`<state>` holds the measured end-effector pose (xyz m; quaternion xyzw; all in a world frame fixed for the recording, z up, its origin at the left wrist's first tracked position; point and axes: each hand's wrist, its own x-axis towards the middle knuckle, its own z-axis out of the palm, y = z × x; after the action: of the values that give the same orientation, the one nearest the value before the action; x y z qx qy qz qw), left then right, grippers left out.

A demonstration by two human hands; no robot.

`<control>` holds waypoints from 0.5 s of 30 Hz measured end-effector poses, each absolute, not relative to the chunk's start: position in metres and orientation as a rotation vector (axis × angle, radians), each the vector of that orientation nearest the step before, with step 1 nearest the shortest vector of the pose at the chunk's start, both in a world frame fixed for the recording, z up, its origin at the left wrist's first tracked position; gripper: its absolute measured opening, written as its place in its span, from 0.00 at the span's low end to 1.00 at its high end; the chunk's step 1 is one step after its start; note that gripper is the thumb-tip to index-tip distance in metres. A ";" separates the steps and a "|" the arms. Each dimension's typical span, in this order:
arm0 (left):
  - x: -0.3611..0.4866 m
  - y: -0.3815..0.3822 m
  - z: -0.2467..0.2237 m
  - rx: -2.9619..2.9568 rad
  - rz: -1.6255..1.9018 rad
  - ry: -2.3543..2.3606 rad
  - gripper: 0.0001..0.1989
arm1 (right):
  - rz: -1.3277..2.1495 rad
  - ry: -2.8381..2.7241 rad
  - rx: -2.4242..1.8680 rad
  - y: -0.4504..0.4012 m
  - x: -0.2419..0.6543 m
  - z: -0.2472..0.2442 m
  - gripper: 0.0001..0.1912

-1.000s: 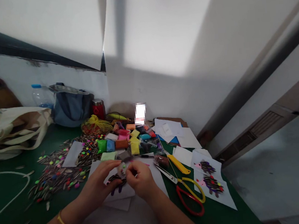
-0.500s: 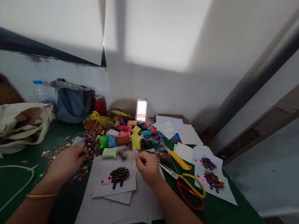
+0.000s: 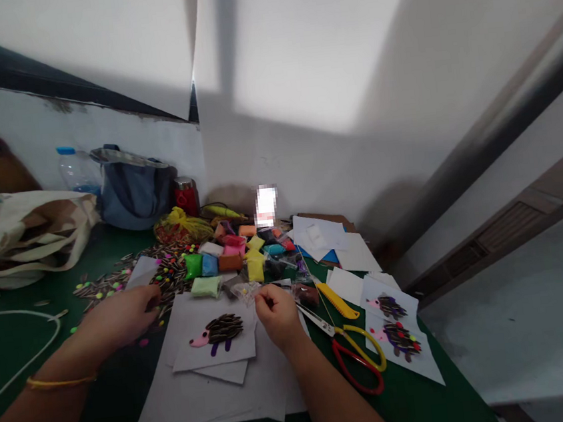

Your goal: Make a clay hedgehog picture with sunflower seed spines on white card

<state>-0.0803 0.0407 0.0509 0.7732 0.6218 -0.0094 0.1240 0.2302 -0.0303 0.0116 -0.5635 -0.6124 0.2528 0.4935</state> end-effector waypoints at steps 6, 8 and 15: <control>-0.072 0.036 0.053 2.310 -0.204 1.701 0.08 | 0.598 -1.476 -1.381 -0.029 0.232 0.009 0.12; -0.071 0.036 0.051 2.383 -0.212 1.650 0.08 | 0.594 -1.476 -1.386 -0.028 0.232 0.008 0.12; -0.072 0.036 0.042 2.478 -0.193 1.578 0.09 | 0.616 -1.470 -1.391 -0.028 0.229 0.009 0.12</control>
<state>-0.0719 0.0365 0.0420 0.8377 0.5332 -0.0653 0.0985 0.2294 -0.0279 0.0095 -0.5729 -0.6054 0.2536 0.4909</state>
